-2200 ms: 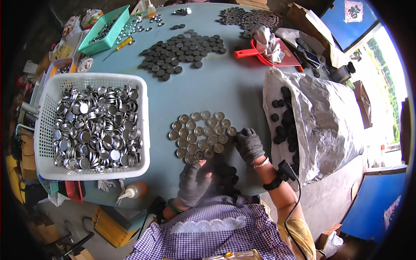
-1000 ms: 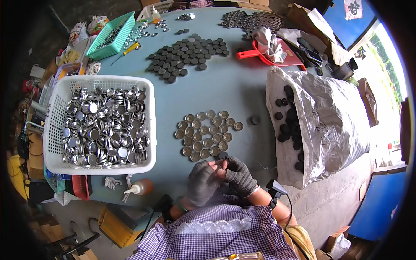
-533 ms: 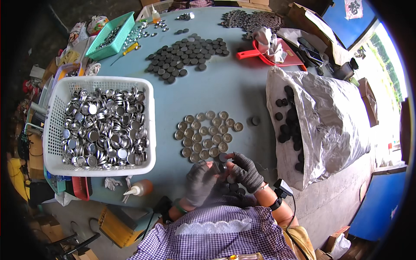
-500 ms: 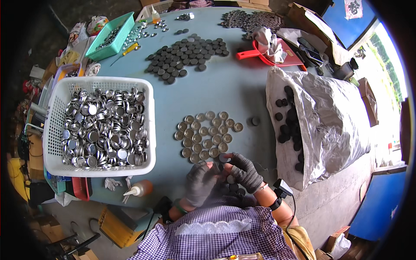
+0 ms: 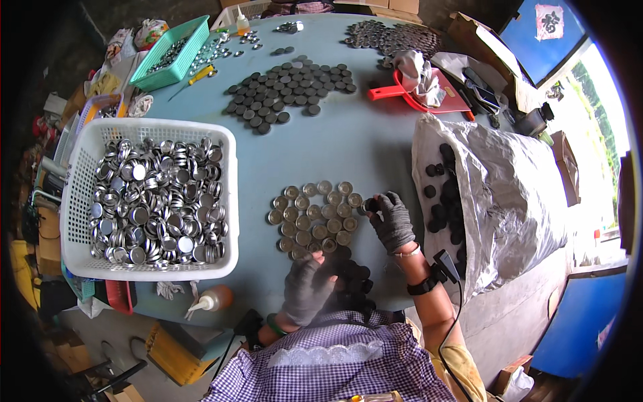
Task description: Assembling small circular metal caps and internal components at a factory workstation.
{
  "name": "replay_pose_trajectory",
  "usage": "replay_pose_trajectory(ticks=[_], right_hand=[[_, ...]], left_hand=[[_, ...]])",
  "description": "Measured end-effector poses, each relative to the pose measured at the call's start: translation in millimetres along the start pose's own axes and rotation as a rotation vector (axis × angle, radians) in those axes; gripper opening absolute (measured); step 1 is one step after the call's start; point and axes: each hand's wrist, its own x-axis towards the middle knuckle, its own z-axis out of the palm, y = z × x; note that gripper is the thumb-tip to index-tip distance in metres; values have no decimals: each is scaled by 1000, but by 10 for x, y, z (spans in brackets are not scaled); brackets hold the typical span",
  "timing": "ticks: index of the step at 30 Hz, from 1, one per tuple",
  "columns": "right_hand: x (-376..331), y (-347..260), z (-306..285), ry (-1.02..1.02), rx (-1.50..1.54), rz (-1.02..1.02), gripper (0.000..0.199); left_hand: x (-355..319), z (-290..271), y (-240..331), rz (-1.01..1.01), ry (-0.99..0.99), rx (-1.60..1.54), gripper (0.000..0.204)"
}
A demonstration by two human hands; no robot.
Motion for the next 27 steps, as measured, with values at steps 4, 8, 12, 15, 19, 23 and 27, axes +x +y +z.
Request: replay_pose_trajectory(ticks=[4,8,12,15,19,23,27], right_hand=[[118,148,121,-202,-249,49,27],[220,78,94,-341,-389,62,23],[257,83,-16,-221,-554,198,26],[10,-139,-139,-132,-359,63,32],[-383,-564,-24,-430,-263,55,42],[-439,-723,103,-550,-232,130,45],[-345,-811,140,-681,-288,235,44]], left_hand=[[43,-20,-27,-5,53,8,42],[33,-65,-70,-2,100,45,32],[9,-76,-83,3,69,79,26],[-85,-41,-128,-25,52,73,26],[-145,-17,-160,-40,41,102,25],[-153,-8,-114,-35,32,92,25],[-188,-19,-115,-1,37,92,24]])
